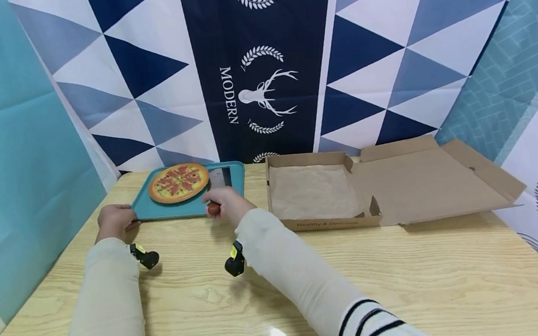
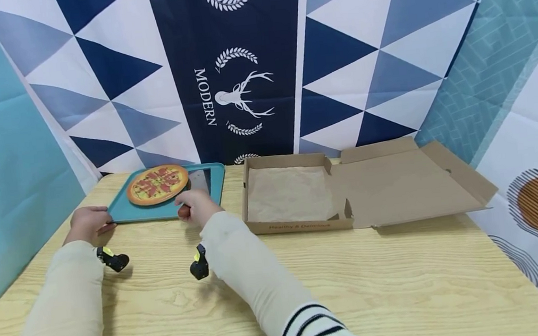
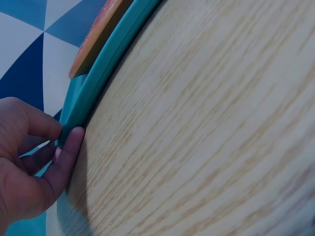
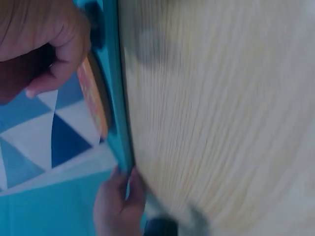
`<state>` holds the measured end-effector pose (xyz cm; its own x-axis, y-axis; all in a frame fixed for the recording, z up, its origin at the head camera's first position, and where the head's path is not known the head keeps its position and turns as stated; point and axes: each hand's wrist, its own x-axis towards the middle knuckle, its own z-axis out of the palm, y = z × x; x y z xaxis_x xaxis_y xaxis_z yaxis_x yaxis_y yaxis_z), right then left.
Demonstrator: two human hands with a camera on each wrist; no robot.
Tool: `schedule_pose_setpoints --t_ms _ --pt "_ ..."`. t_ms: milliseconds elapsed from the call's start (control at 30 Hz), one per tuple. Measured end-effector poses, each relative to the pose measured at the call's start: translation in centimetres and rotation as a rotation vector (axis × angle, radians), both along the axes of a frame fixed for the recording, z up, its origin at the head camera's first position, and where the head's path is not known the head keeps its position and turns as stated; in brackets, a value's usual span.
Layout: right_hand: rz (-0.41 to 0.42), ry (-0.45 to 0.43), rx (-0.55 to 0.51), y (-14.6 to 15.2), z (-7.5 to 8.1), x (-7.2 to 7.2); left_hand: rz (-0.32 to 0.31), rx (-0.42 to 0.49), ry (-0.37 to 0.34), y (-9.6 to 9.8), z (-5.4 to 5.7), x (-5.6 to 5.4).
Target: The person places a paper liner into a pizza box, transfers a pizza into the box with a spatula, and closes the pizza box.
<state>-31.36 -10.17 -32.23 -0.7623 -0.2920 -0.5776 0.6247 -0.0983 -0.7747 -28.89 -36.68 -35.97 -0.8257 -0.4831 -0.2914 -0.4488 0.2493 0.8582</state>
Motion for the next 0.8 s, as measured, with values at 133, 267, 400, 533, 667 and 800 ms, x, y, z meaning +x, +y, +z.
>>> schedule_pose_setpoints --t_ms 133,267,400,533,667,800 --pt "0.104 0.1 0.14 1.0 0.1 -0.4 0.006 -0.011 -0.009 0.0 -0.1 0.1" --pt "0.173 0.203 0.236 1.7 0.2 -0.5 0.003 -0.014 -0.006 0.0 0.1 0.0" --pt "0.286 0.328 0.398 2.5 0.5 -0.6 0.004 -0.002 -0.01 0.2 0.3 -0.2" --pt "0.398 0.432 0.632 2.9 1.3 -0.7 0.014 0.0 -0.015 0.1 0.5 -0.3" --pt "0.584 0.399 1.028 2.4 2.8 -1.1 0.022 0.0 -0.016 0.1 0.3 -0.6" --pt "0.822 0.341 1.463 1.5 3.9 -1.2 0.029 0.007 -0.023 0.2 0.1 -0.7"
